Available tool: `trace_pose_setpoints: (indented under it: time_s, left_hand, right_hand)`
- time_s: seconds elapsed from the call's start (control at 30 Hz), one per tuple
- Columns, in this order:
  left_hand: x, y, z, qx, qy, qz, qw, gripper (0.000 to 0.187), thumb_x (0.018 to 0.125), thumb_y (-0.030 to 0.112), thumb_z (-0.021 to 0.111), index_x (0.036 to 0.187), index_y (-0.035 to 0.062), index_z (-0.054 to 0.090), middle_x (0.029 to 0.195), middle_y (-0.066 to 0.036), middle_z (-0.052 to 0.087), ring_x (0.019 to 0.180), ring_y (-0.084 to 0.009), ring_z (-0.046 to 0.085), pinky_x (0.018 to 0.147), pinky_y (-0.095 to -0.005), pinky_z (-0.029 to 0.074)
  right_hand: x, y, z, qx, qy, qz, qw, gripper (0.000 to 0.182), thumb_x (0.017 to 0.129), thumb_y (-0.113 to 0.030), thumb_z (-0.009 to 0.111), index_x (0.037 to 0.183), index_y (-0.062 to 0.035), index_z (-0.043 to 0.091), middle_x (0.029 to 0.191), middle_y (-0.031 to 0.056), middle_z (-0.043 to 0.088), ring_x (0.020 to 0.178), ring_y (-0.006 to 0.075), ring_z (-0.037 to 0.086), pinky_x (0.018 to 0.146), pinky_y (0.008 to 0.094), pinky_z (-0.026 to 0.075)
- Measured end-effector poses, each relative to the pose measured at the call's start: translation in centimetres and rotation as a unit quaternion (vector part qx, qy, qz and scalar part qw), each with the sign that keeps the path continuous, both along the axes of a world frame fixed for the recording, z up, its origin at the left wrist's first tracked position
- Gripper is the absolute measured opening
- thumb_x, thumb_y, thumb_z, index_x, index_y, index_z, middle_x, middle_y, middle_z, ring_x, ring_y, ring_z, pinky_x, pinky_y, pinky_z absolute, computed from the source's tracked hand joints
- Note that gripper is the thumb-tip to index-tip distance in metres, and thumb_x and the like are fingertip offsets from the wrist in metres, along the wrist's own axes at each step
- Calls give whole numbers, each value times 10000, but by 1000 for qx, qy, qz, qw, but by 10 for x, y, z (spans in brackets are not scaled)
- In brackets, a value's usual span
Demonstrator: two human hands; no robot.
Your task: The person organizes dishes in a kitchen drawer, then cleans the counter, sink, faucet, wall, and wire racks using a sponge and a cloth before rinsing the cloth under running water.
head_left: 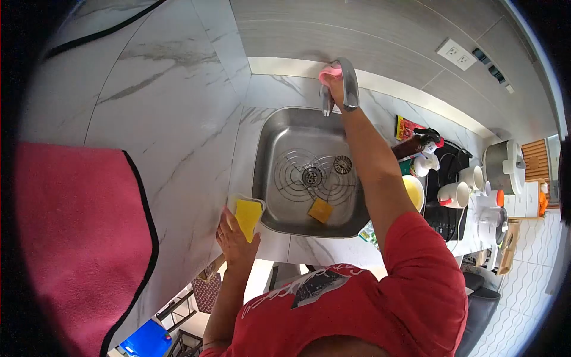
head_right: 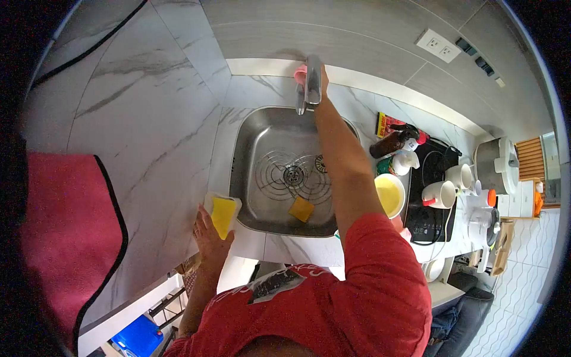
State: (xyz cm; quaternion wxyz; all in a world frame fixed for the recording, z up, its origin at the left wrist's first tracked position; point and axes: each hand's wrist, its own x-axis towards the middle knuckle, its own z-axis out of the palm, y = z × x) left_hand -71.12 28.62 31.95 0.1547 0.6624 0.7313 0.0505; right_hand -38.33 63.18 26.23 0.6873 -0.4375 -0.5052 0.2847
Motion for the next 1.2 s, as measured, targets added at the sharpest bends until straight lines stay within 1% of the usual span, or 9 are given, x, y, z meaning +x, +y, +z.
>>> trace_pose_setpoints:
  time_s: [0.13,0.2,0.27,0.33,0.6,0.8,0.97,1.1,1.2]
  left_hand:
    - [5,11,6,-12,-59,-1,998,1064,598,177,730,1387,-7,40,1266,-248,352,1134,-415,368,971,-498,271]
    - [13,29,4,39,-31,-57,997,1045,599,156,709,1386,-11,42,1215,-260,404,1086,-413,405,965,-485,278]
    - [26,64,12,66,-77,-97,990,1032,605,160,701,1386,-12,48,1204,-252,416,1074,-400,412,963,-479,279]
    - [43,116,11,124,-85,-171,974,1047,596,152,711,1384,-18,43,1212,-219,423,1071,-378,413,966,-479,279]
    - [120,305,8,59,11,-248,967,1091,592,51,704,1417,131,-4,1302,-149,385,1225,-320,345,999,-557,252]
    - [117,381,-36,26,-57,-339,939,1091,609,-34,655,1419,195,-38,1353,-150,338,1254,-332,308,1021,-535,250]
    - [120,400,-39,0,-36,-371,928,1151,557,-22,709,1421,219,-13,1424,-164,228,1315,-336,208,1060,-373,258]
    - [118,391,-39,88,-19,-428,899,1162,545,3,743,1421,226,14,1432,-178,201,1326,-345,176,1066,-386,250]
    - [120,356,-21,110,40,-336,935,1110,568,47,755,1422,183,59,1417,-208,208,1305,-356,222,1054,-391,265]
  right_hand:
    - [1,-12,40,-18,284,154,946,166,820,-133,570,906,5,540,827,104,566,715,163,580,607,257,500]
    - [2,-25,62,9,-5,63,998,111,816,-55,534,914,-9,556,838,86,558,747,183,581,650,298,503]
    - [7,-41,86,-6,43,102,994,165,785,33,508,919,-31,579,889,91,589,805,237,594,735,337,492]
    - [12,-57,100,172,-309,1,935,233,735,79,531,914,-57,593,970,94,607,883,276,593,815,352,468]
    - [18,-126,150,215,-484,88,844,439,620,140,531,1001,-68,594,1065,94,578,1055,273,529,916,362,417]
    - [31,-210,165,68,-394,24,916,477,620,60,597,1077,-64,542,1013,134,561,962,318,535,809,361,466]
    - [-6,-317,146,-277,128,156,939,168,753,-121,685,828,-47,555,728,-7,536,644,67,519,579,259,433]
    - [12,-377,100,-255,-7,-87,963,161,856,-117,538,760,-8,609,621,41,567,609,120,536,587,266,438]
    - [69,-396,127,-442,-274,-268,811,216,777,-243,623,776,-27,630,718,221,609,669,349,613,614,396,477]
